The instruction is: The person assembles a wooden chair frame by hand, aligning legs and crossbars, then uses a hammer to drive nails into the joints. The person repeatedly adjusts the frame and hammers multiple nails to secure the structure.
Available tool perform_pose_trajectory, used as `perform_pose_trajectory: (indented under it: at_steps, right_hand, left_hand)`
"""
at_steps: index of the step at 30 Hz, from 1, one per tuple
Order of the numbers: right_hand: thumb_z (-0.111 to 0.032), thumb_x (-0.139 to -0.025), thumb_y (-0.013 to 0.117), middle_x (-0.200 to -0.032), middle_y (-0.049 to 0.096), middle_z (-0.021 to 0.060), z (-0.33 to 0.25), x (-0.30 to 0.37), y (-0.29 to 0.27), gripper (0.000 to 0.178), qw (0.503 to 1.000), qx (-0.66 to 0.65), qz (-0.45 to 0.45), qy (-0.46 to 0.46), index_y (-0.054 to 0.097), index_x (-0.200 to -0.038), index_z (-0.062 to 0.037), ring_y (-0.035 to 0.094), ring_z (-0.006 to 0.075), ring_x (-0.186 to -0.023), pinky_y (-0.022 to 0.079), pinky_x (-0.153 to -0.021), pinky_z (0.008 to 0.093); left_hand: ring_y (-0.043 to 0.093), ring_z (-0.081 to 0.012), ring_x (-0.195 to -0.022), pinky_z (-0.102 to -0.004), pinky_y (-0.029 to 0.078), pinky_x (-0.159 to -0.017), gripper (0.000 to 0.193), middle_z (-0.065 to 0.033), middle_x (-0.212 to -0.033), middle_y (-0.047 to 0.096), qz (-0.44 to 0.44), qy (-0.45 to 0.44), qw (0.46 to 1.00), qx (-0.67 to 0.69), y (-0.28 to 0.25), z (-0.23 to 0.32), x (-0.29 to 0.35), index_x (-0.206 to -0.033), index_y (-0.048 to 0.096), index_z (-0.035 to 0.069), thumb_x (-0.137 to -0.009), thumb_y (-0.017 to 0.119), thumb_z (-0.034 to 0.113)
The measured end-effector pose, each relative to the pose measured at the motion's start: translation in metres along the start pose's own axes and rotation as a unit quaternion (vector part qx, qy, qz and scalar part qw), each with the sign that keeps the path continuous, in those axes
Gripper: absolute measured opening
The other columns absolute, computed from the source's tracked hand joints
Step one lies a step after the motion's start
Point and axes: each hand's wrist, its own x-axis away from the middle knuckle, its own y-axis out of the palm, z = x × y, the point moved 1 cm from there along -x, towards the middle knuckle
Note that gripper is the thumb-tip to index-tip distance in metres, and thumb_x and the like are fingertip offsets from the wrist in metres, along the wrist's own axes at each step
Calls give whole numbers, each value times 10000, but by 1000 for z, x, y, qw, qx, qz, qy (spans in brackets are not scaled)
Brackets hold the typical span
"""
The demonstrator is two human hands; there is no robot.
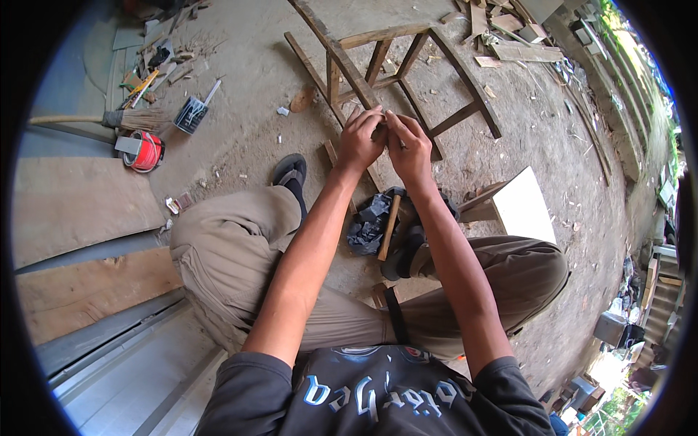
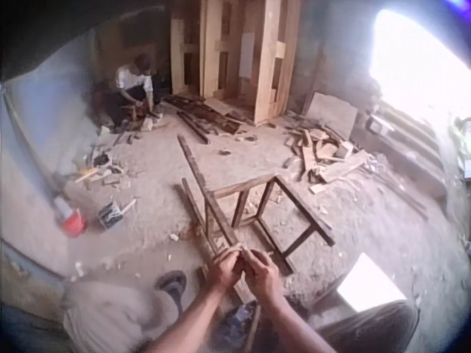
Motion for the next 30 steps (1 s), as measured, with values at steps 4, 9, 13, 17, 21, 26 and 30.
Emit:
perform_pose_trajectory:
  at_steps: [4,9,13,17,21,26,30]
  right_hand:
    - [9,-823,649,-1057,667,182,-1,0,-2,347,1000,-13,-8,17,701,-1152,-89,677,341,-918,554,-781,385]
    - [-32,-886,623,-1057,680,161,15,1,-7,253,994,-45,77,69,678,-1132,-17,677,267,-944,527,-809,342]
    - [-293,-1038,453,-944,656,81,50,34,-27,366,814,-208,351,414,655,-1008,10,571,143,-752,461,-670,276]
    - [-288,-981,530,-638,538,19,151,163,-27,317,779,-200,213,555,568,-777,-48,516,143,-523,405,-466,305]
    - [-383,-772,751,-917,703,231,151,264,18,489,759,172,-202,595,673,-926,74,701,343,-850,553,-772,399]
    - [-239,-831,672,-1164,599,285,78,286,41,423,746,199,-238,589,556,-1109,59,597,453,-1091,507,-921,480]
    - [-200,-819,674,-1179,585,283,83,289,43,434,722,200,-256,612,525,-1144,45,595,453,-1096,510,-918,484]
  left_hand:
    - [660,-316,-1001,-466,479,-933,75,-142,-1026,694,0,-15,1000,7,2,2,2,-899,641,37,-837,660,74]
    - [661,-311,-1013,-463,478,-939,72,-122,-991,693,4,-26,999,24,5,5,2,-894,637,49,-848,679,84]
    - [664,-315,-1017,-416,505,-882,99,-121,-956,685,16,-14,999,25,3,3,3,-907,636,41,-847,706,78]
    - [666,-292,-1036,-470,468,-953,88,-79,-927,675,14,-20,998,53,13,5,-1,-892,625,58,-875,687,118]
    - [662,-287,-1048,-515,430,-1008,101,-60,-941,672,9,-1,1000,27,16,0,6,-901,618,66,-884,681,143]
    - [659,-277,-1070,-508,428,-1029,86,-49,-950,681,-9,-20,1000,16,5,3,6,-903,624,76,-879,691,124]
    - [655,-278,-1071,-506,426,-1031,85,-50,-955,678,-16,-25,999,25,7,5,2,-896,623,74,-893,676,139]
